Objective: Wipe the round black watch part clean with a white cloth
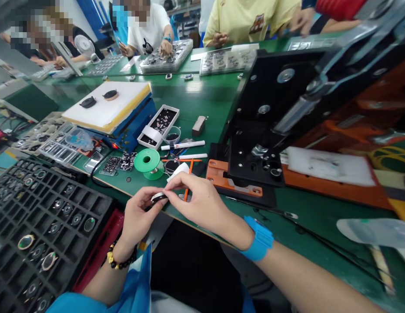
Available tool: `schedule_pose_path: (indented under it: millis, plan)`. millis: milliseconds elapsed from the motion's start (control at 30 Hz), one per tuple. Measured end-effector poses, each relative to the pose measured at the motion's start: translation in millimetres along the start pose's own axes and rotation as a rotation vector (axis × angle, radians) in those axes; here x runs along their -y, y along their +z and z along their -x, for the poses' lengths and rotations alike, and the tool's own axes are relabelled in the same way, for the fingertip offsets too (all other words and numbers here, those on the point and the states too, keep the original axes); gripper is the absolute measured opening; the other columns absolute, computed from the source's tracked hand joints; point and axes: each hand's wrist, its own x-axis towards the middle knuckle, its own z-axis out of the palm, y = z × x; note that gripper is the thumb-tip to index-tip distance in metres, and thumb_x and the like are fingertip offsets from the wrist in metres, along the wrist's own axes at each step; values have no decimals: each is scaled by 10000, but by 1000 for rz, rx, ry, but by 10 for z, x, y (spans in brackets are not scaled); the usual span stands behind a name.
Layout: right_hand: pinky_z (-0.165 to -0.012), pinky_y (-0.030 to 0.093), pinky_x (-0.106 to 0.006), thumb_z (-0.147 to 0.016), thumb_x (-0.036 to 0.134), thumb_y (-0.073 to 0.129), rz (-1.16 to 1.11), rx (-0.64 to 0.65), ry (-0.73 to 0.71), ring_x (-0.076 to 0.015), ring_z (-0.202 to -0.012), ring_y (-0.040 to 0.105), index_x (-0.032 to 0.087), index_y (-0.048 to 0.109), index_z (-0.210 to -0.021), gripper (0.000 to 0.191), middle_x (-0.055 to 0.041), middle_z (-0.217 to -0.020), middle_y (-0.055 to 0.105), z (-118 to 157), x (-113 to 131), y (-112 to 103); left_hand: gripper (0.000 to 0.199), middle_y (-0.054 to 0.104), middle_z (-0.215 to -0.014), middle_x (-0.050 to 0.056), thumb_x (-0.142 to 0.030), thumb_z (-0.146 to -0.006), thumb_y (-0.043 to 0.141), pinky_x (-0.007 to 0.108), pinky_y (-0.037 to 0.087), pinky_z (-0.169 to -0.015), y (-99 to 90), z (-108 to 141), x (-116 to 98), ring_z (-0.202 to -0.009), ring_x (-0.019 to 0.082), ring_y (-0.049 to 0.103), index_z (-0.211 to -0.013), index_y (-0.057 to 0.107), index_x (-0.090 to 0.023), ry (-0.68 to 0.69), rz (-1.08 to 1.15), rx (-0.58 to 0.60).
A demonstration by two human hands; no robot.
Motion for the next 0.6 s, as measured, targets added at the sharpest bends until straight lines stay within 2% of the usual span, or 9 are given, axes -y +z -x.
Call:
schedule_pose_path:
  millis: [133,433,600]
  plan:
    - [-680,547,-241,-939,230,697,25,-9,-13,-131,-808,722,237,695,-916,24,25,-891,756,-6,0,7,163,790,-1056,1,-223,-933,770,180,594,-897,0,5,-4,-990,127,757,-1093,756,-254,2,0,1]
    - [-750,549,-279,-952,222,679,52,31,-63,-150,-876,723,232,691,-926,31,8,-965,772,30,-28,20,160,787,-1072,4,-232,-938,766,181,594,-893,-5,-6,-1,-998,127,754,-1096,747,-246,-1,0,-1]
    - [-722,528,-296,-936,260,694,44,69,68,-160,-844,696,237,698,-892,49,2,-952,762,13,9,13,149,787,-1067,14,-241,-950,754,200,593,-895,22,8,-18,-1008,139,752,-1100,753,-241,20,-34,-21]
